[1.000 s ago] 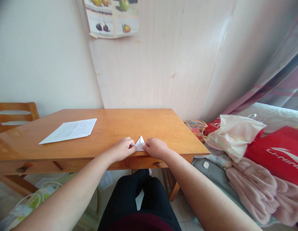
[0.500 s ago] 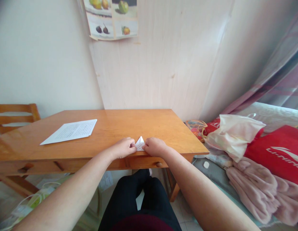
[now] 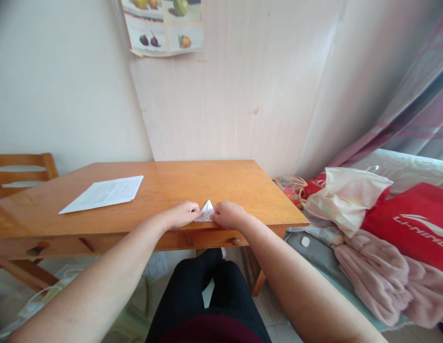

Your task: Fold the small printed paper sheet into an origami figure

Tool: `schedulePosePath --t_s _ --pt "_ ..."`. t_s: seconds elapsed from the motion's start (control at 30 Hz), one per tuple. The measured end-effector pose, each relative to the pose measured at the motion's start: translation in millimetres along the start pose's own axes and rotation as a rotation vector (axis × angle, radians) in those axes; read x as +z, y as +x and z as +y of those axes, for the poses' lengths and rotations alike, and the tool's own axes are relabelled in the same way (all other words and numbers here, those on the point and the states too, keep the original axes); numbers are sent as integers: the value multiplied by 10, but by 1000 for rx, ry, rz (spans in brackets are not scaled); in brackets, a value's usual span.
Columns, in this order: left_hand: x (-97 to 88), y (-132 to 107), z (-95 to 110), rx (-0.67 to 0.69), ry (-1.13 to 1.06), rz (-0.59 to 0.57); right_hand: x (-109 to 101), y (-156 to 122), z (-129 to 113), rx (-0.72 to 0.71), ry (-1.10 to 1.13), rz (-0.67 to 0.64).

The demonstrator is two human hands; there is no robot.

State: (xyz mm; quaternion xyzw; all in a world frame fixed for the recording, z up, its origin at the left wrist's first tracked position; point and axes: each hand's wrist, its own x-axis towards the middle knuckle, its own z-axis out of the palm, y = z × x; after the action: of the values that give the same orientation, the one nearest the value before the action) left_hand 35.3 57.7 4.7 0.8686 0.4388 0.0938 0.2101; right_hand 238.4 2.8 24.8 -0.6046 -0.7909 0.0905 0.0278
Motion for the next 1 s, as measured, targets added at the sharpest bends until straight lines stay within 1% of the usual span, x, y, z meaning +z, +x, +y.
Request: schedulePosePath --t_s 0.2,0.43,0.5,0.63,0.7,0.83,1.0 --pt "75 -105 -20 25 64 110 33 0 22 -9 33 27" --pt "138 -223 112 143 166 299 86 -21 87 -34 91 96" --pt "167 -236 146 181 194 333 99 -19 101 -45 111 106" --pt "206 -249 174 260 227 326 114 -17 107 -66 145 117" --pt "216 -253 167 278 235 318 119 -26 103 -70 157 135" --pt "239 -251 125 269 239 320 150 -69 107 -62 168 193" --pt "253 -224 82 255 224 307 237 -173 152 -64 159 289"
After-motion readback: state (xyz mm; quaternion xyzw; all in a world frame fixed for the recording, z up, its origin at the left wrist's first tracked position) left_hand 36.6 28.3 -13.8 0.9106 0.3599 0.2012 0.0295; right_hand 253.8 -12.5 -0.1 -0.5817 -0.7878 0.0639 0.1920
